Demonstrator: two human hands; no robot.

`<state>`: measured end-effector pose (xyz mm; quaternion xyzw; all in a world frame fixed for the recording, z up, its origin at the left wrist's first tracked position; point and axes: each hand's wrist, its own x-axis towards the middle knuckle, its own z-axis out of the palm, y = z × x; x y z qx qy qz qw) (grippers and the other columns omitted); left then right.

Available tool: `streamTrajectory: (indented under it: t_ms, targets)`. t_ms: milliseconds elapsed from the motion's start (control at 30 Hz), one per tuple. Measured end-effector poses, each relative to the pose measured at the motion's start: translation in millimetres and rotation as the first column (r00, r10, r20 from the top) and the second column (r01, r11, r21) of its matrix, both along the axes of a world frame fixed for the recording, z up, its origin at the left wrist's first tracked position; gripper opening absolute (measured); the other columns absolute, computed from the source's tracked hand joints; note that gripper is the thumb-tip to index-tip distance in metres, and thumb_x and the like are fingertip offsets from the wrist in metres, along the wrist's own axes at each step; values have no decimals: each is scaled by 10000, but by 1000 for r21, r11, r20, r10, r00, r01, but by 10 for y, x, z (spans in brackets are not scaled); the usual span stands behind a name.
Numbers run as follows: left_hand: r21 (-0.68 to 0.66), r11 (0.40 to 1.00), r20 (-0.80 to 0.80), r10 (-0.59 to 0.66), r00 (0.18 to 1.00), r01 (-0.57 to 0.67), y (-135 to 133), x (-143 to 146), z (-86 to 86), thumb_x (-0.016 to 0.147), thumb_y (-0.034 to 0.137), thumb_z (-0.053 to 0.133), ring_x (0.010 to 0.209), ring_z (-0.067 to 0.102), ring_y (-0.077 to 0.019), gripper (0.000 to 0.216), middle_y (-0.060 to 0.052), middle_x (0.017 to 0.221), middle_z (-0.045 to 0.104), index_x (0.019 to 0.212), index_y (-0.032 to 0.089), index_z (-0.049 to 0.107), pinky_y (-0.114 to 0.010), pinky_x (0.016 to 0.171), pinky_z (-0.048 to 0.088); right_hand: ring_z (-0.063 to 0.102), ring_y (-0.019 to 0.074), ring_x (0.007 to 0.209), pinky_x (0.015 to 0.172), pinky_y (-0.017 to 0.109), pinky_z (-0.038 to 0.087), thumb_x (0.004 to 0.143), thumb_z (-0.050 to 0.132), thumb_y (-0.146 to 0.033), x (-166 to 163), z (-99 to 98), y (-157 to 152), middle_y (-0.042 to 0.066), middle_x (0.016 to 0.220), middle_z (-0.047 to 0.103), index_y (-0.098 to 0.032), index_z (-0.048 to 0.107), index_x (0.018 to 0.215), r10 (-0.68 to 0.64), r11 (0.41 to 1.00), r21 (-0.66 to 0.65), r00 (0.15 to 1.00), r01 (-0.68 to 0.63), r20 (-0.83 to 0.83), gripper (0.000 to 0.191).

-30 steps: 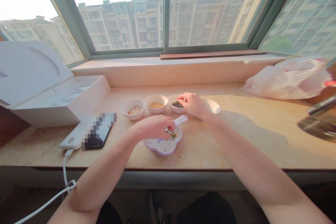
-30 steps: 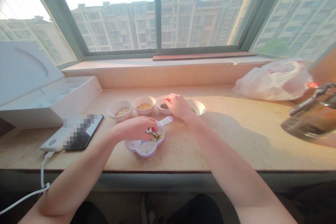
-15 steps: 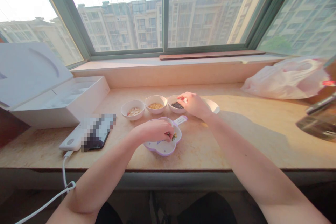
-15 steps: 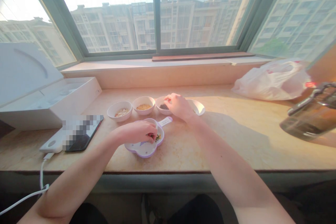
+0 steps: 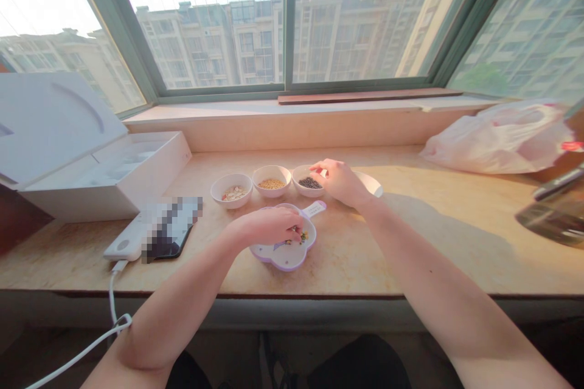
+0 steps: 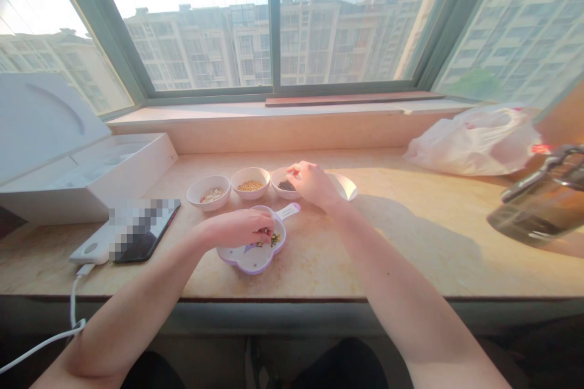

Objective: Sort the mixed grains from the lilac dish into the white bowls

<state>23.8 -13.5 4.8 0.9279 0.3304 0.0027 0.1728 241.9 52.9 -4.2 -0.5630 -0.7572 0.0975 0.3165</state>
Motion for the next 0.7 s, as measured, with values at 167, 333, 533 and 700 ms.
streamTrajectory:
  t_ms: [167,333,533,700]
  targets:
    - [-35,993,207,121,971,-117,67,-82,86,1011,228,522,800,614,-146,156,-1,907,684,917,189,641,-272,693,451,627,168,748,727,293,467,922,620,-332,-47,70,-81,46,880,759,-179,789,996,81,993,-72,985,-93,-151,240]
    - [-18,966,471,237,850,-259,157,-118,65,1015,265,485,821,597,-157,176,-9,880,651,903,189,598,-282,721,458,457,100,557,538,250,356,887,699,-490,-126,88,-160,-17,634,589,-154,751,896,281,843,-266,805,-467,-522,341]
    - [157,946,585,142,799,-284,194,-90,-5,996,221,568,910,593,-180,129,-27,941,634,875,187,598,-303,834,462,454,75,553,513,228,340,820,795,-586,-164,50,-175,-16,634,566,-136,713,787,298,558,-335,560,-760,-773,459]
    - [294,913,569,70,820,-282,201,-99,-39,1004,225,605,877,592,-167,107,-14,928,631,905,189,623,-276,788,447,521,74,622,595,224,426,737,898,-506,-174,67,-186,1,709,631,-123,750,817,166,491,-381,513,-783,-842,419]
